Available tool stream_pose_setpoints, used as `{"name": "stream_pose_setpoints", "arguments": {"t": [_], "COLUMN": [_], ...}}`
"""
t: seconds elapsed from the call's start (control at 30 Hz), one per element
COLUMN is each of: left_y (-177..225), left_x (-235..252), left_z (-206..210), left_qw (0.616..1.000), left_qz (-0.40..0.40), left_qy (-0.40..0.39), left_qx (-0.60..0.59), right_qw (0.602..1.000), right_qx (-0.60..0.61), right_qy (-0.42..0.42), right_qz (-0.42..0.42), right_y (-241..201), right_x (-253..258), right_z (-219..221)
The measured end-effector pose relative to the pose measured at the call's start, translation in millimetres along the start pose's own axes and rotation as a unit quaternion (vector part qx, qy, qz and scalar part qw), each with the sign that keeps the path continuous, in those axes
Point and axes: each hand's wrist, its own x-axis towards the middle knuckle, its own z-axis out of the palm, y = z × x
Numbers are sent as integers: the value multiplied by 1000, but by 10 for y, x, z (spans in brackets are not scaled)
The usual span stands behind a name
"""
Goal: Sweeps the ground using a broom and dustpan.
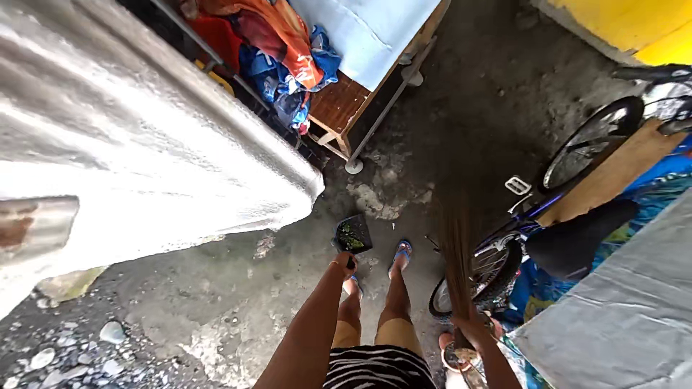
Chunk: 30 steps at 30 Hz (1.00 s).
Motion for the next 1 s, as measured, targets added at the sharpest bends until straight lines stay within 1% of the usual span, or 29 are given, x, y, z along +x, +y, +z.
{"name": "stream_pose_setpoints", "arguments": {"t": [0.07, 0.13, 0.17, 0.23, 0.33, 0.47, 0.53, 0.57, 0.67, 0.73, 0.83, 0.9, 1.0], "left_y": [-81, -144, -175, -190, -210, -247, -318, -360, -496, -637, -930, -1166, -1480], "left_x": [94, 160, 185, 204, 197, 203, 157, 117, -41, -159, -325, -520, -1039], "left_z": [-95, -185, -224, -300, -487, -730, -839, -883, -999, -1146, -1468, -1652, -1850], "left_qw": [999, 999, 998, 997, 996, 993, 992, 991, 986, 978, 962, 943, 889], "left_qz": [-3, -5, -5, -3, -3, -5, -2, 1, 9, 12, 23, 31, 32], "left_qy": [-9, -17, -19, -30, -42, -62, -70, -75, -81, -87, -102, -123, -161], "left_qx": [-34, -49, -55, -65, -72, -96, -104, -108, -144, -191, -253, -308, -427], "right_qw": [998, 991, 988, 986, 987, 987, 991, 993, 996, 997, 999, 999, 986], "right_qx": [-24, -35, -42, -43, -31, -60, -64, -61, -30, 4, -5, -32, -80], "right_qy": [-54, -121, -143, -162, -161, -149, -112, -96, -46, -17, 5, -20, -148], "right_qz": [34, 39, 34, 13, 4, -13, -30, -38, -67, -68, -46, -26, -7], "right_y": [48, 64, 102, 200, 286, 209, 277, 310, 325, 207, 94, 61, 128], "right_x": [-19, -335, -526, -875, -1381, -1754, -1689, -1577, -1020, -690, -103, 134, 100], "right_z": [339, 670, 793, 904, 782, 296, 50, -73, -338, -339, -199, -14, 183]}}
